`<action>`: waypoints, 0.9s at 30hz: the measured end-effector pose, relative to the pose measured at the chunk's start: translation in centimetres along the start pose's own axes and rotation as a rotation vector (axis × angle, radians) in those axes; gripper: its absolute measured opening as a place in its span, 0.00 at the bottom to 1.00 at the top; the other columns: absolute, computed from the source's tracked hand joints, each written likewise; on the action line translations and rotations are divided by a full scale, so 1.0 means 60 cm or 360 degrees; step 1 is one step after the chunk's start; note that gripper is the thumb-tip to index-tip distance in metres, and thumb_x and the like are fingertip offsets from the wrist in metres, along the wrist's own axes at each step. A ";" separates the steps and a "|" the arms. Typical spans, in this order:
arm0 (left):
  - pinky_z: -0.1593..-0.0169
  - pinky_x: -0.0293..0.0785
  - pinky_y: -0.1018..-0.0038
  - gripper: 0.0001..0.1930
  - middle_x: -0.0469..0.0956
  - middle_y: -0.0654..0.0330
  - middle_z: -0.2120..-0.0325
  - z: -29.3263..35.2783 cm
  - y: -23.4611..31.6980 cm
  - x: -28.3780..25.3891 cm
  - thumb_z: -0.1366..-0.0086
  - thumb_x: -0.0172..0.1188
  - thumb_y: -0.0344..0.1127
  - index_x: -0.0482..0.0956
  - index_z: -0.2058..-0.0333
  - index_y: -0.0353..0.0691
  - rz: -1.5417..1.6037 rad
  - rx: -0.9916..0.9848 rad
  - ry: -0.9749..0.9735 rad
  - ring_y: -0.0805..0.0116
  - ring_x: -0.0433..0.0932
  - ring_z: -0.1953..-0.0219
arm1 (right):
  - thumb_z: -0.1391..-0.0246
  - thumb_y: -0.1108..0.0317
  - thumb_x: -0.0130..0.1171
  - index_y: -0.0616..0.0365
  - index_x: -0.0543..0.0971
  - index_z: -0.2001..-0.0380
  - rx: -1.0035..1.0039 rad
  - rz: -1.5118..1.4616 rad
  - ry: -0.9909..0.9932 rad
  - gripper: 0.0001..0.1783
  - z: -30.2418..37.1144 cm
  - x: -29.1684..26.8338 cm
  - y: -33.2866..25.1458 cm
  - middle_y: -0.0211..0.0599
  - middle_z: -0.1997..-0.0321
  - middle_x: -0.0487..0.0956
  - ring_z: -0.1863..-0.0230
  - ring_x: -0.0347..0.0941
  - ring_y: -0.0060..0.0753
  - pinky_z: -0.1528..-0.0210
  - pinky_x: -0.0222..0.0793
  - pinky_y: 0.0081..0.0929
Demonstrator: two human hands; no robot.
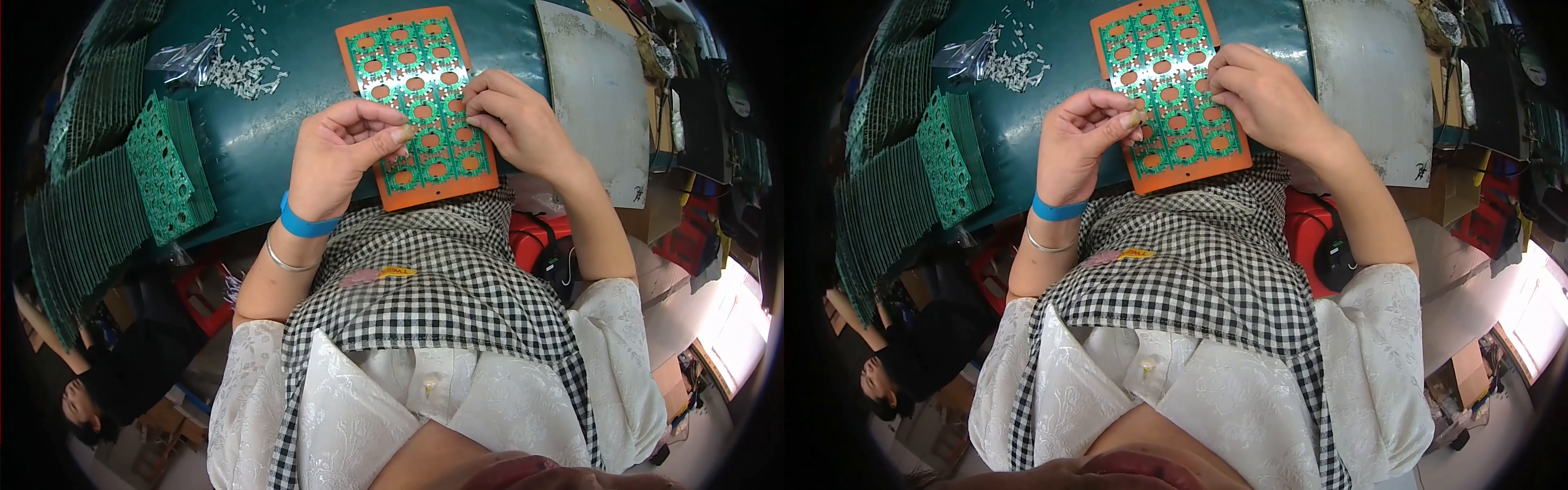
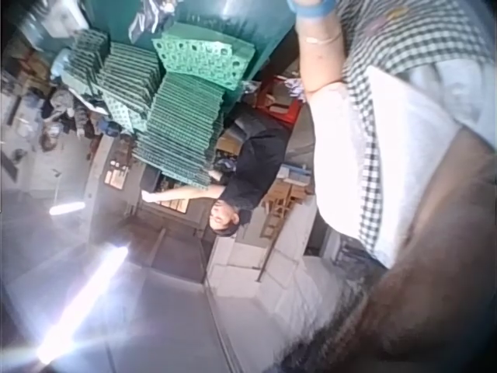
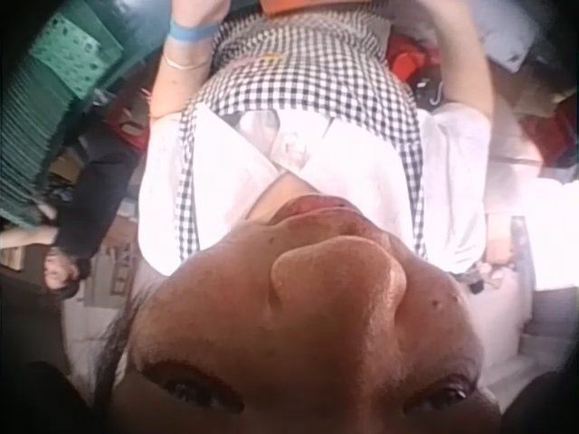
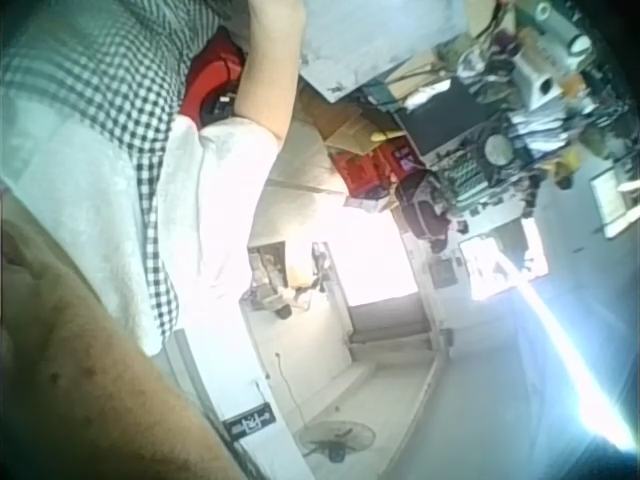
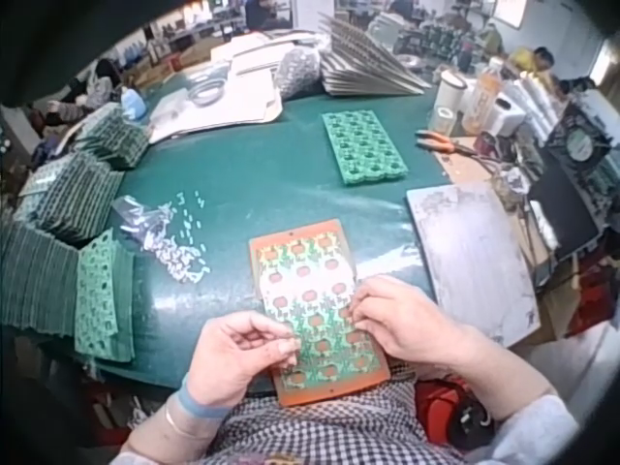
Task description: The person positions a circuit board frame onto an assembly jig and inserts small electronic components into the board's slots by hand.
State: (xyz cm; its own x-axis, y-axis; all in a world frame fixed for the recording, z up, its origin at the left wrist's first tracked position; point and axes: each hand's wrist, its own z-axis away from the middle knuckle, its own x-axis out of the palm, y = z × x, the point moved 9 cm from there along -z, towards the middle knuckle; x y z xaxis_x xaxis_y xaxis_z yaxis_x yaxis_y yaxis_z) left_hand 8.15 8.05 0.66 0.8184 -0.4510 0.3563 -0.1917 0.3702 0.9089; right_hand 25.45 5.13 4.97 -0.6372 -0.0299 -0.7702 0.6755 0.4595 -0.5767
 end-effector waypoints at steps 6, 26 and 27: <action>0.64 0.79 0.80 0.09 0.83 0.57 0.68 0.001 -0.002 0.006 0.38 0.63 0.24 0.80 0.59 0.31 -0.0001 -0.0048 0.0011 0.74 0.82 0.68 | 0.56 0.77 0.65 0.62 0.77 0.71 -0.0111 0.0048 0.0090 0.08 0.002 0.001 -0.008 0.37 0.63 0.75 0.57 0.74 0.43 0.57 0.72 0.34; 0.64 0.76 0.80 0.10 0.82 0.61 0.68 -0.003 0.022 0.010 0.34 0.60 0.28 0.81 0.56 0.32 -0.0297 0.0208 0.0052 0.75 0.80 0.69 | 0.59 0.81 0.66 0.62 0.79 0.72 -0.0040 -0.0293 0.0345 0.08 -0.006 -0.044 -0.072 0.36 0.65 0.79 0.66 0.76 0.33 0.64 0.72 0.25; 0.62 0.76 0.80 0.10 0.82 0.62 0.67 -0.007 0.047 -0.008 0.34 0.61 0.29 0.81 0.56 0.33 -0.0664 0.0403 0.0138 0.75 0.80 0.67 | 0.59 0.81 0.66 0.62 0.79 0.72 -0.0043 -0.0294 0.0345 0.08 -0.003 -0.051 -0.068 0.36 0.65 0.79 0.66 0.76 0.33 0.64 0.72 0.25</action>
State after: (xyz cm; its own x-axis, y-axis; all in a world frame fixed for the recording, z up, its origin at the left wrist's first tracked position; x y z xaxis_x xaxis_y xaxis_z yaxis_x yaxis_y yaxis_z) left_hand 7.43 9.69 2.96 0.8934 -0.4454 -0.0587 0.0450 -0.0413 0.9981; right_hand 24.57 3.50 9.73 -0.8151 0.0739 -0.5745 0.5321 0.4877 -0.6922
